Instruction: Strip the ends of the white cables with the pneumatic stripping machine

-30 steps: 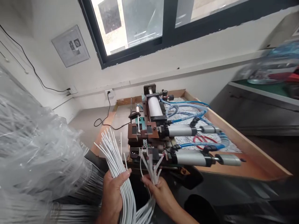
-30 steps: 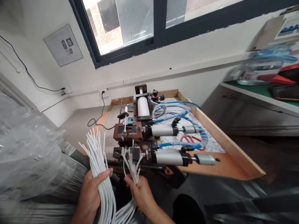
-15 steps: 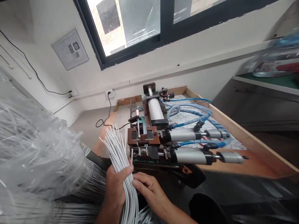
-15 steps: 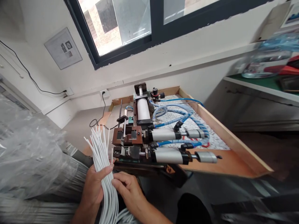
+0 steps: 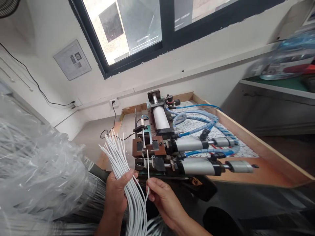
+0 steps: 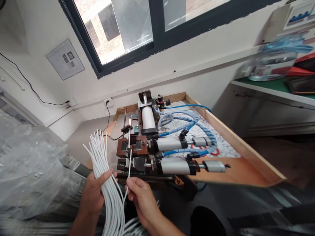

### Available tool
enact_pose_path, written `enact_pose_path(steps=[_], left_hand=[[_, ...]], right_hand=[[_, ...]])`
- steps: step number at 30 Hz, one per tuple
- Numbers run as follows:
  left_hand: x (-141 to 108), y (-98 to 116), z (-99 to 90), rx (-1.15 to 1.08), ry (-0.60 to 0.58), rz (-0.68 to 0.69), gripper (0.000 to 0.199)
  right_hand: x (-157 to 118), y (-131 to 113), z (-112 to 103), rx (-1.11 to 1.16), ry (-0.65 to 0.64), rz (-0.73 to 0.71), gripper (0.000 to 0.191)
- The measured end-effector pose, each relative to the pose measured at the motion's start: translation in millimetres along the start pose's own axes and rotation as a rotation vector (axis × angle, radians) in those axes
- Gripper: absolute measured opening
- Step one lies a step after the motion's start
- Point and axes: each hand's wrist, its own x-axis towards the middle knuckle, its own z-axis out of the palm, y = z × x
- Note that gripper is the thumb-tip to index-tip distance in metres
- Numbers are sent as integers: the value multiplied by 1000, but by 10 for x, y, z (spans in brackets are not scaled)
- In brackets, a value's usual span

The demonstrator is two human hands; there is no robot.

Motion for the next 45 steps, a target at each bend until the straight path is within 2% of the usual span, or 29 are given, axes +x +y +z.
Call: enact_pose_path(steps=[3, 6, 12, 14, 16, 18, 22, 24, 28, 32, 40, 45], left_hand=[[15, 35, 23, -52, 42, -5, 33], [6, 62, 53, -75, 39, 0, 33], [-11, 34, 64, -22, 30, 49, 18], [-1, 6, 62, -10, 20, 86, 17], [8, -16, 68, 10, 17, 116, 18], [10, -31, 76, 40, 30, 128, 20], [-11, -49, 58, 79, 10, 82, 22], [-22, -52, 24, 80, 2, 34, 21], [-20, -36, -41, 11, 28, -66, 22], [0, -19, -61, -14, 30, -96, 21], [34, -32, -47, 13, 49, -4, 24], [23, -75, -26, 8, 2, 66, 23]], right_hand=[[25, -41, 0, 43, -22, 46, 27], [53, -62, -10, 70, -42, 78, 28], [48, -98, 27, 59, -27, 124, 26], [32, -115, 63, 23, -95, 127, 25], [17, -125, 94, -75, -180, 96, 26], [5, -121, 108, -224, -198, 24, 28], [-21, -74, 65, -474, -103, -214, 29], [-41, -44, 25, -501, -52, -248, 30], [-83, 5, -40, -454, 55, -193, 31], [-83, 22, -52, -408, 107, -163, 30], [26, -21, -28, -223, 116, -79, 32], [28, -44, 11, -255, 22, -21, 30]])
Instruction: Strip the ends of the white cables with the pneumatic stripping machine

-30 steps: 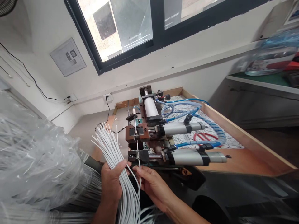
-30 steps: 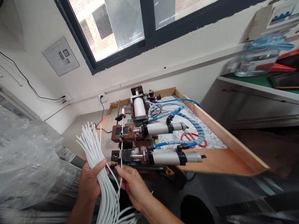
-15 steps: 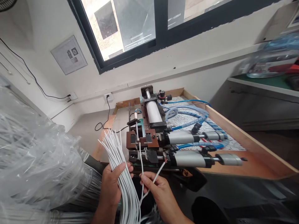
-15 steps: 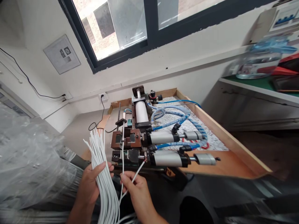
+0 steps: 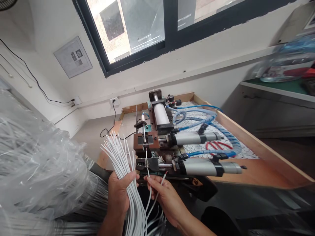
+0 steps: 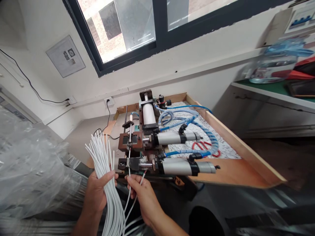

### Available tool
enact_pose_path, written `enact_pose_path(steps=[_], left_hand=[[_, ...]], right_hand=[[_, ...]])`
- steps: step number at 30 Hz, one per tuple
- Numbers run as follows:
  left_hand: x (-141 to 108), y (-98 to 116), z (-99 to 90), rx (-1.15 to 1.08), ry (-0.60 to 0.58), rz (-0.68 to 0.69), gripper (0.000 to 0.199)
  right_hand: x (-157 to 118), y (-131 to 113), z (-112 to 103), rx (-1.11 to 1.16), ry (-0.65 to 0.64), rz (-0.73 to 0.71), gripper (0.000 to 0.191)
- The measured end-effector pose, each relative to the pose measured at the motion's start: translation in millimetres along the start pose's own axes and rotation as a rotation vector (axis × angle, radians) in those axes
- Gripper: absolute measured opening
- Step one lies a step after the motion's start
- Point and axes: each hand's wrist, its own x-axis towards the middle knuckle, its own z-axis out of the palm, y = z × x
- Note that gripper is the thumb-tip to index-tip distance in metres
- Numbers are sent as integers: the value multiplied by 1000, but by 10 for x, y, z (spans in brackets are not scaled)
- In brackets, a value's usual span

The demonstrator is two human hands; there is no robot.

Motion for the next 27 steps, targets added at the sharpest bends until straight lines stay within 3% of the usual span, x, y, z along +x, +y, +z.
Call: enact_pose_path(steps=[5, 9, 15, 24, 27], left_hand=[[-39, -51, 31, 18, -47, 54, 22], [-60, -81, 38, 31, -62, 50, 21], [-55, -47, 53, 21, 13, 17, 20], [-38, -52, 59, -25, -14, 4, 17], [-43, -58, 62, 4, -12, 32, 14]], right_hand=[[-51, 10, 67, -93, -148, -19, 32], [-77, 45, 58, -135, -26, -102, 35], [-56, 62, 7, -17, 113, -95, 32], [2, -4, 32, 91, 90, -28, 30], [2, 2, 57, 65, -35, -24, 29]])
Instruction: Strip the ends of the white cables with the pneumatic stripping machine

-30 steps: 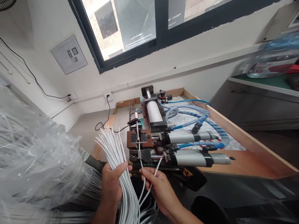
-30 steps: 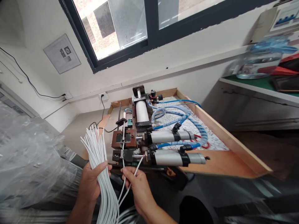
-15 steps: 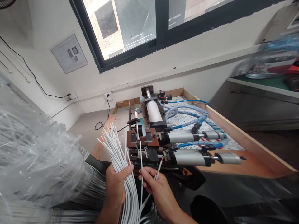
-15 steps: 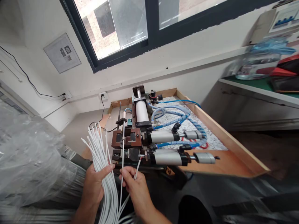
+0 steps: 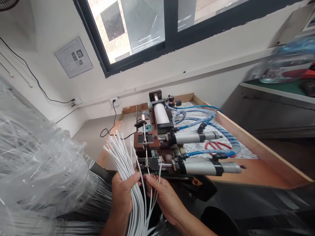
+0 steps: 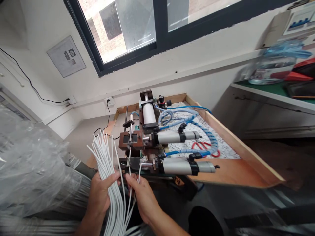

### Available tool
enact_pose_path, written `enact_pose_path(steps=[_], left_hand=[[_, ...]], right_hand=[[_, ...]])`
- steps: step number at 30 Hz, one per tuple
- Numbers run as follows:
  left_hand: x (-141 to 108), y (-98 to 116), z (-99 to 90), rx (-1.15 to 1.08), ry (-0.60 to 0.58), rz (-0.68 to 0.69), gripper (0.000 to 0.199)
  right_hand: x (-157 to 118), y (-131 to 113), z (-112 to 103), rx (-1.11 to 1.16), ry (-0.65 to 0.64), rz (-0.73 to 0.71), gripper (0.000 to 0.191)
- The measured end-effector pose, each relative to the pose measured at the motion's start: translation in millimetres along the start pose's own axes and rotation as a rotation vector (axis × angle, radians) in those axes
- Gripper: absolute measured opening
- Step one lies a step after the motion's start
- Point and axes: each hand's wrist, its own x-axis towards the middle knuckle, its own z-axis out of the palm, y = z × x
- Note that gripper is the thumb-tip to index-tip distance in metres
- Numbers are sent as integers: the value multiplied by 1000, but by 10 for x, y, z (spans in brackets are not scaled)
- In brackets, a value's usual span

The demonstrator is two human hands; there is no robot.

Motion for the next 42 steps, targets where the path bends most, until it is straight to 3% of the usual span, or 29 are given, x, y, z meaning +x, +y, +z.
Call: enact_pose_path(steps=[3, 8, 12, 18, 25, 31, 34, 38, 42], left_hand=[[-10, 1, -8, -7, -11, -8, 15], [-26, 5, -40, -19, 52, -99, 20], [-35, 8, -42, -39, 109, -128, 19], [-42, 13, -22, -18, 160, -119, 22], [-27, -61, -67, -1, 119, -78, 20], [-55, -114, -57, -106, -43, -29, 24], [-69, -111, -63, -69, -23, -39, 22], [-58, -96, -85, -3, 106, -99, 21], [-43, -86, -79, -9, 149, -129, 23]], right_hand=[[-8, 24, 11, -88, -67, -21, 30], [-91, 53, -25, -242, 69, -67, 37], [-182, 88, -85, -285, 103, -13, 39], [-200, 120, -112, -279, 49, 46, 39], [-151, 36, -87, -227, 22, 53, 30], [-79, 21, -29, -261, -35, 1, 30], [-101, 54, -20, -272, 36, -72, 32], [-157, 91, -75, -322, 164, -182, 31], [-139, 79, -97, -266, 210, -130, 31]])
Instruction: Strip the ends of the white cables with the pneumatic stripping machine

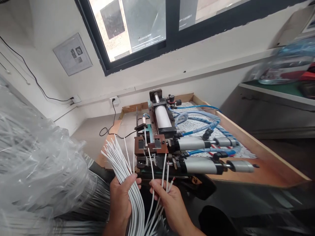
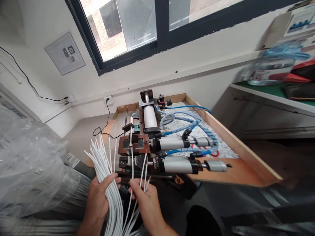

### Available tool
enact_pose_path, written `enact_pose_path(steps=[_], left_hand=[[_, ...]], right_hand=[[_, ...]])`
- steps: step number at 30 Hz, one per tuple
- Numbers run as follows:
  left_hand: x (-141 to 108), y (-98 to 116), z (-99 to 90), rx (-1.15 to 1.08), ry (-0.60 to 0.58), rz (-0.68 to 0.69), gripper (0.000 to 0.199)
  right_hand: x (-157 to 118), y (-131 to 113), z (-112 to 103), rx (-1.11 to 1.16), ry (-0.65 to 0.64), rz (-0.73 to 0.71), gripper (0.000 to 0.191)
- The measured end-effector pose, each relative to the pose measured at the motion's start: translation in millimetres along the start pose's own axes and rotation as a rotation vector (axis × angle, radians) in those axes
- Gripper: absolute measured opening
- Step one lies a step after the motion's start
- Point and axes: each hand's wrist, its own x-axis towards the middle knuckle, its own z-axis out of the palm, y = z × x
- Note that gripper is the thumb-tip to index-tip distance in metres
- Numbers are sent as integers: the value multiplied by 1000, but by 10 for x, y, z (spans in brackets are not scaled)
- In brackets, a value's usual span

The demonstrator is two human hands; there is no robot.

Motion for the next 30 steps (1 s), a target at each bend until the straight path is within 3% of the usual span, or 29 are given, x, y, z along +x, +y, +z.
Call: enact_pose_path(steps=[6, 11, 15, 21, 30], left_hand=[[3, -1, 10, -6, -13, 9, 22], [-11, -51, -6, -6, -20, 5, 22], [-61, -94, 1, -20, -131, 22, 20], [-117, -118, 0, -12, -238, 16, 15], [-66, -122, -37, 24, -113, -58, 19]], right_hand=[[66, -92, 66, 120, -38, 126, 32], [105, -142, 69, 151, -145, 173, 28], [127, -172, 114, 192, -257, 146, 29], [77, -57, 94, 130, -86, 81, 29], [116, -47, 42, 192, -17, 106, 28]])
